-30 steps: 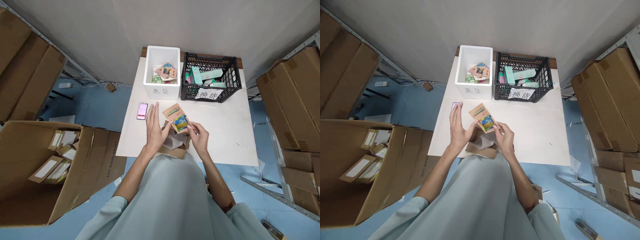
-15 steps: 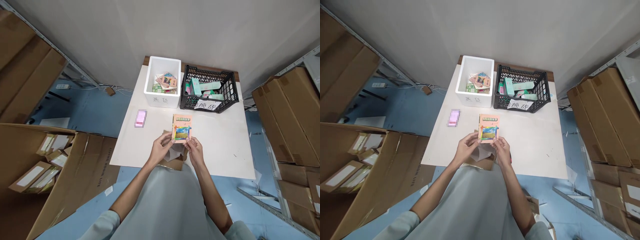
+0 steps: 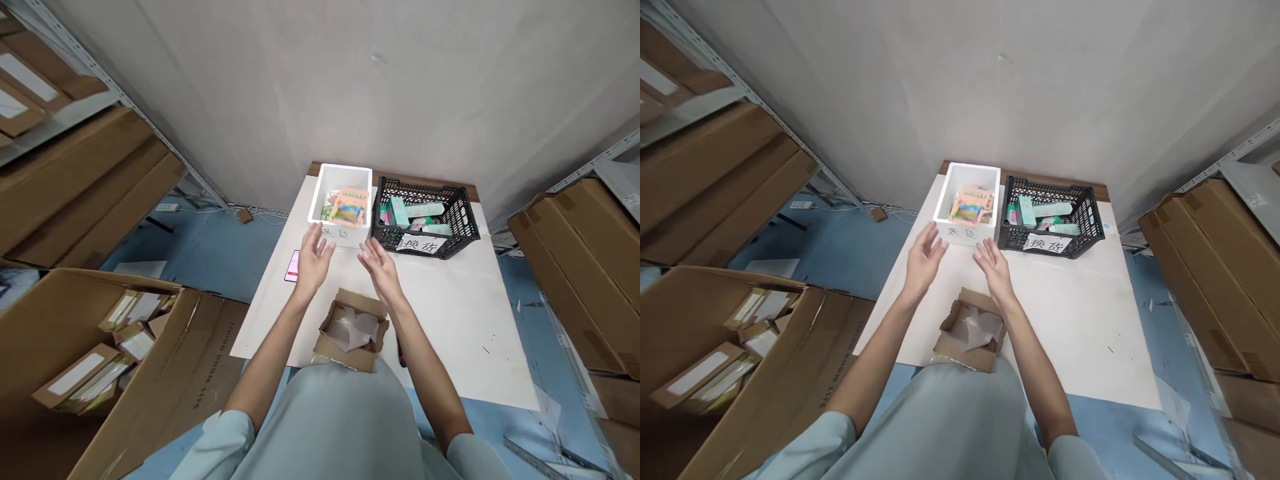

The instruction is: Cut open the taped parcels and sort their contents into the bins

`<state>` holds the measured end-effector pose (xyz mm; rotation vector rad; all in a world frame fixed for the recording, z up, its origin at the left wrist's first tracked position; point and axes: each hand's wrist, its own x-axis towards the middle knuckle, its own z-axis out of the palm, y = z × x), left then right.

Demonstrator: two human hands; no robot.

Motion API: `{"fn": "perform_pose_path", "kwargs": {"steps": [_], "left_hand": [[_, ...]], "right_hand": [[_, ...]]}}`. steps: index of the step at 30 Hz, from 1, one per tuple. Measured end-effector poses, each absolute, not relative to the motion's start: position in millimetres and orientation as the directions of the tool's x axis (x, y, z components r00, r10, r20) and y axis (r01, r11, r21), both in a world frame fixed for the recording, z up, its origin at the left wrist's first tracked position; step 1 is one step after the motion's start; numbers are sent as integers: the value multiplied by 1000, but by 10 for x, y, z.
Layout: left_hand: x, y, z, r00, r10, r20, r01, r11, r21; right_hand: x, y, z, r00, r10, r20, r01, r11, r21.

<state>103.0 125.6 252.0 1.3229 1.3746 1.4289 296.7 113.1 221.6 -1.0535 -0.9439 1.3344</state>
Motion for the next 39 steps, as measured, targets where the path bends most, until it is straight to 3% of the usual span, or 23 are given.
{"fn": "perform_pose_path", "kwargs": {"steps": [3, 5, 7, 9, 13, 18, 24, 31, 35, 39], "left_hand": [[864, 1391, 2637, -183, 924, 336, 235, -291, 928], [749, 1296, 2508, -153, 936, 318, 280, -268, 922], [636, 1090, 2214, -156, 968, 199, 280, -149, 948], [529, 813, 1827, -191, 981, -22, 268, 73, 961], [383, 217, 1138, -218, 883, -416, 249, 462, 851], [468, -182, 797, -128, 787, -603, 237, 615, 752], [740, -166, 826, 38, 859, -511, 365, 464, 807], [872, -325, 1113, 237, 893, -382, 418, 261, 870], [1102, -594, 1199, 445, 835, -322, 393, 141, 909], [1604, -1121, 1112, 643, 703, -303, 357, 75, 931]], "right_hand": [[3082, 1251, 2298, 20, 1000, -11, -177, -7, -984], [3282, 1110, 2137, 63, 998, -25, -109, -18, -994], [3541, 803, 1835, 143, 986, -85, -54, -78, -996], [3804, 379, 1463, 234, 950, -207, -27, -206, -978], [4133, -519, 805, 323, 828, -458, -79, -459, -885], [3975, -1081, 432, 288, 719, -632, -174, -610, -773], [3492, -1099, 449, 262, 763, -591, -207, -553, -807], [3365, -1628, 728, 486, 789, -376, -203, -317, -927], [3355, -2366, 943, 659, 684, -313, -194, -247, -949], [3326, -3339, 1040, 827, 478, -296, -189, -260, -947]]}}
